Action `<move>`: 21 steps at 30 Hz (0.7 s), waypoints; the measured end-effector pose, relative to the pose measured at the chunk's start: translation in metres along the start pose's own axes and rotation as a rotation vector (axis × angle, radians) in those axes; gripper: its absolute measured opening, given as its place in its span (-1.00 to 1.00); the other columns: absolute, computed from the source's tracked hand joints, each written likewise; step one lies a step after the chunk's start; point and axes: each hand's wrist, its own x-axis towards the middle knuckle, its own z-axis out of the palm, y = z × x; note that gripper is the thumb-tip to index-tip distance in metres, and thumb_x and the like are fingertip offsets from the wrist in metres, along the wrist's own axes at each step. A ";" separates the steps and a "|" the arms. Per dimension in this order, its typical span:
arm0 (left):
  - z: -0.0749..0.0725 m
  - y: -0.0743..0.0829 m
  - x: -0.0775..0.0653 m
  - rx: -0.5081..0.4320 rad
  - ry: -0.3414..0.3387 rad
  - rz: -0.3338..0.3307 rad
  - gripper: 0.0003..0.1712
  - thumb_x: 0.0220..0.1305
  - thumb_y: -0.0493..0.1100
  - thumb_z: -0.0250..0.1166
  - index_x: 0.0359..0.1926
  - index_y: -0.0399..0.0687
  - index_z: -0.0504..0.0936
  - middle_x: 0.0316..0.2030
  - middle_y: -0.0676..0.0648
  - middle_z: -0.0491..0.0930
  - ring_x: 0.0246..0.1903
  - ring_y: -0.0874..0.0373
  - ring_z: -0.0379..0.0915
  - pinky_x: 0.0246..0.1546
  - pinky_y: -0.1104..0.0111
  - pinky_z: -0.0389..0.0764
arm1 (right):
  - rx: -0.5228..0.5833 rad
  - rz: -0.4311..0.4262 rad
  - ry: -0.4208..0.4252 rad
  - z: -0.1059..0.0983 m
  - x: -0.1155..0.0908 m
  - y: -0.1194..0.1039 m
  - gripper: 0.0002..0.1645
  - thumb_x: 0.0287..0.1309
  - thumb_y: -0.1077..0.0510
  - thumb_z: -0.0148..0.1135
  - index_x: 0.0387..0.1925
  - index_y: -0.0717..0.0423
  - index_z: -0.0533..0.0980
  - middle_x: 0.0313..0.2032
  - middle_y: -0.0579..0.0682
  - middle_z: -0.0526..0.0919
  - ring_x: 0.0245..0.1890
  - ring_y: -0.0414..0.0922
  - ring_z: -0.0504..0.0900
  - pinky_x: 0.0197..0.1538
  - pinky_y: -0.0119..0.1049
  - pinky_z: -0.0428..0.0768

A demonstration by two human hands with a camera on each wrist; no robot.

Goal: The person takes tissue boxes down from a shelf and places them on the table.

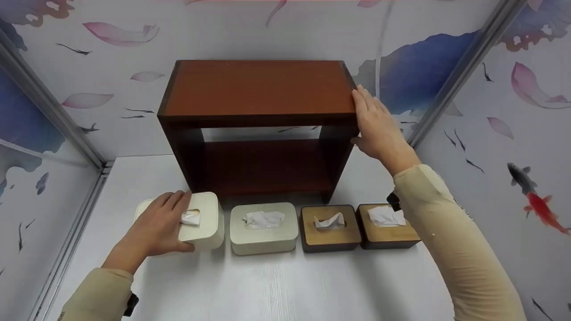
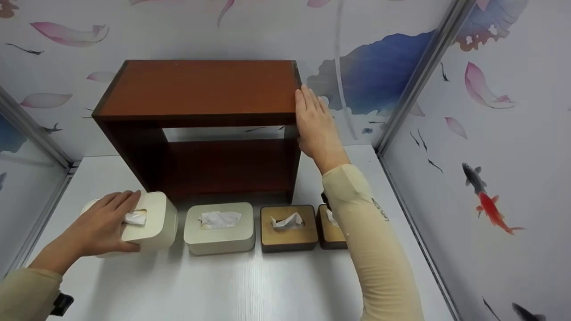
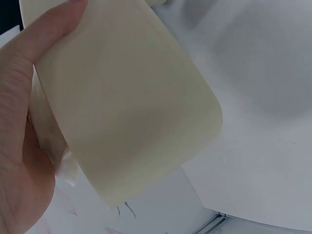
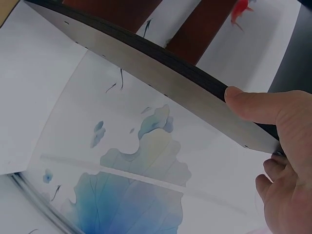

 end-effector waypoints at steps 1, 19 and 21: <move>0.003 -0.003 -0.001 -0.001 0.001 0.001 0.43 -0.48 0.33 0.57 0.40 -0.31 0.21 0.24 -0.31 0.42 0.22 -0.24 0.33 0.28 -0.01 0.39 | -0.001 0.000 -0.001 0.000 0.000 0.000 0.29 -0.10 0.27 0.50 0.50 0.31 -0.14 0.52 0.27 -0.10 0.54 0.16 -0.06 0.54 0.07 -0.02; 0.070 -0.016 -0.004 0.022 -0.043 -0.016 0.44 -0.51 0.28 0.64 0.37 -0.36 0.23 0.25 -0.34 0.39 0.24 -0.27 0.31 0.31 -0.01 0.37 | 0.010 -0.014 0.020 0.001 -0.001 0.002 0.27 -0.13 0.30 0.50 0.49 0.32 -0.11 0.52 0.28 -0.06 0.53 0.16 -0.04 0.55 0.06 -0.02; 0.075 -0.016 -0.003 0.024 -0.039 -0.010 0.44 -0.52 0.28 0.64 0.37 -0.36 0.24 0.24 -0.34 0.39 0.24 -0.26 0.32 0.31 -0.01 0.37 | 0.013 -0.013 0.023 0.001 -0.001 0.003 0.27 -0.13 0.30 0.50 0.49 0.31 -0.10 0.52 0.27 -0.06 0.53 0.16 -0.04 0.54 0.06 -0.01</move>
